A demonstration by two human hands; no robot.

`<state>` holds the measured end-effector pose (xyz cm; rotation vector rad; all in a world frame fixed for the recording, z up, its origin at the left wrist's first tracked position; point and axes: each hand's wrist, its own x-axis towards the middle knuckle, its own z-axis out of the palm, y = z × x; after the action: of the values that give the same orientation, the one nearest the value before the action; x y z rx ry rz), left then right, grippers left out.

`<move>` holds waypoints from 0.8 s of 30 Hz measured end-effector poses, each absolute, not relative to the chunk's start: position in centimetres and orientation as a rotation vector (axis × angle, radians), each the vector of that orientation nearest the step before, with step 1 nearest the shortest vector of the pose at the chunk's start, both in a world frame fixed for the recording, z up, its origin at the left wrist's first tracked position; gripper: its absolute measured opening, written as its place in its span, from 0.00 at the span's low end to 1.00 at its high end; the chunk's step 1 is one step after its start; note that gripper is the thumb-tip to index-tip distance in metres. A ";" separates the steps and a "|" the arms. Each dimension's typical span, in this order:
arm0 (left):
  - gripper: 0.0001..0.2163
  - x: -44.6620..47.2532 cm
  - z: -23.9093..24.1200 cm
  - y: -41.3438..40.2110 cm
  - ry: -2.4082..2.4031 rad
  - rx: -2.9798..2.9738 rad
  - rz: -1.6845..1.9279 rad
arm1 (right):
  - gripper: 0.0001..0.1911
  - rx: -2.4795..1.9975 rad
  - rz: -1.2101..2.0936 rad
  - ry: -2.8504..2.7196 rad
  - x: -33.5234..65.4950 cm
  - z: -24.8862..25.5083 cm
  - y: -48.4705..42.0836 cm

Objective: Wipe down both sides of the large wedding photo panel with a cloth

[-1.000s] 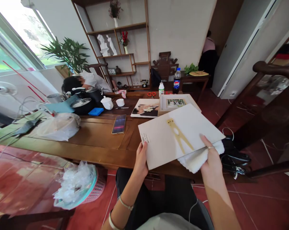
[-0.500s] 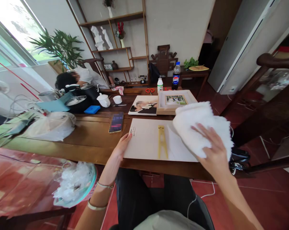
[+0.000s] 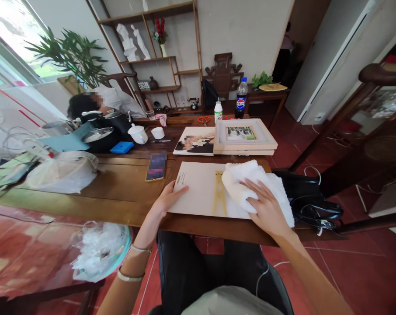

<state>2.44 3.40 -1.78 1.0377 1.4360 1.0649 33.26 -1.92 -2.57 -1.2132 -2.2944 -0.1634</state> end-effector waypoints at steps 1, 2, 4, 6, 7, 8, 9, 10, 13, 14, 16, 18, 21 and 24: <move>0.24 2.4 -1.5 3.4 1.478 1.120 1.006 | 0.13 -1.211 -0.156 -2.306 33.3 -2.5 -1.7; 0.26 2.3 -1.3 3.5 1.534 1.225 0.949 | 0.13 -1.209 -0.152 -2.317 33.3 -2.4 -1.5; 0.28 2.0 -1.1 3.8 1.670 1.461 0.872 | 0.13 -1.208 -0.153 -2.330 33.2 -2.4 -1.3; 0.27 1.8 -1.0 3.9 1.765 1.655 0.797 | 0.13 -1.217 -0.158 -2.330 33.2 -2.5 -1.2; 0.26 1.7 -1.0 3.9 1.795 1.719 0.762 | 0.13 -1.220 -0.161 -2.327 33.2 -2.5 -1.2; 0.25 1.7 -1.0 3.8 1.818 1.766 0.737 | 0.13 -1.222 -0.161 -2.323 33.1 -2.6 -1.2; 0.25 1.8 -0.9 3.7 1.841 1.799 0.720 | 0.14 -1.221 -0.162 -2.318 33.1 -2.6 -1.2; 0.24 1.8 -0.9 3.6 1.861 1.821 0.711 | 0.14 -1.218 -0.163 -2.313 33.1 -2.7 -1.2; 0.22 2.1 -0.6 3.1 1.916 1.834 0.731 | 0.14 -1.215 -0.166 -2.309 33.1 -2.7 -1.3; 0.22 2.2 -0.5 3.0 1.927 1.824 0.744 | 0.13 -1.222 -0.164 -2.309 33.0 -2.7 -1.3; 0.21 2.3 -0.5 2.8 1.956 1.805 0.769 | 0.13 -1.233 -0.162 -2.306 32.9 -2.7 -1.3; 0.21 2.4 -0.8 2.7 1.999 1.796 0.780 | 0.12 -1.237 -0.164 -2.302 32.9 -2.7 -1.2; 0.22 2.4 -1.5 2.5 2.028 1.772 0.824 | 0.13 -1.229 -0.164 -2.302 32.8 -2.7 -1.2; 0.26 2.2 -2.4 2.3 1.967 1.762 0.933 | 0.14 -1.229 -0.163 -2.308 32.8 -2.7 -1.2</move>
<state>2.24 2.26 -2.40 1.7623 1.9672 0.9327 32.81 -1.22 -2.70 -1.2291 -2.3077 -0.1633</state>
